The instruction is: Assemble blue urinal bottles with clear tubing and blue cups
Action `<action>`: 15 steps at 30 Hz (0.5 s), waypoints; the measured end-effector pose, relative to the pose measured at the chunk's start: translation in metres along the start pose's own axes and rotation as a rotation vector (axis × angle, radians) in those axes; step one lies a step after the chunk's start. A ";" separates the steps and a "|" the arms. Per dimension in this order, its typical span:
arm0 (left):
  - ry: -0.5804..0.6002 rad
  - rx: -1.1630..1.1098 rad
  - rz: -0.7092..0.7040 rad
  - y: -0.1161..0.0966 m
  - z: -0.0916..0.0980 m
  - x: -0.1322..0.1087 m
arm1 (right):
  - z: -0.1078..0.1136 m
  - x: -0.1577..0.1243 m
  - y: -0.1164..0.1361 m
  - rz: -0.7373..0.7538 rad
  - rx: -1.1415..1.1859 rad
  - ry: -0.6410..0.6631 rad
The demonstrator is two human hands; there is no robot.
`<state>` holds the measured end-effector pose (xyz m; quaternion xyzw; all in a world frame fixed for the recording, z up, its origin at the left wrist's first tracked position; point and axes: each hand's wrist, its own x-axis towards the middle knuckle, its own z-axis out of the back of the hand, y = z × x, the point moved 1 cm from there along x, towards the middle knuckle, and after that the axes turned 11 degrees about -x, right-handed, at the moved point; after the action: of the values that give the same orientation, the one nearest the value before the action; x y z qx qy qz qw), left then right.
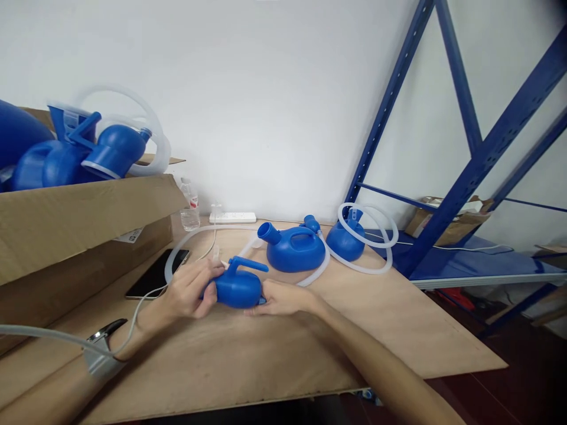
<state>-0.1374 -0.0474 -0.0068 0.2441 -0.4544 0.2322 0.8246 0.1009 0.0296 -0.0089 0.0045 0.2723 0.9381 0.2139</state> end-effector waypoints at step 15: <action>0.067 0.256 0.132 0.001 0.008 0.019 | 0.007 0.000 0.007 -0.184 -0.708 -0.233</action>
<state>-0.1344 -0.0484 0.0135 0.3090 -0.4084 0.3499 0.7844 0.0990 0.0282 0.0010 0.0126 -0.0954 0.9442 0.3151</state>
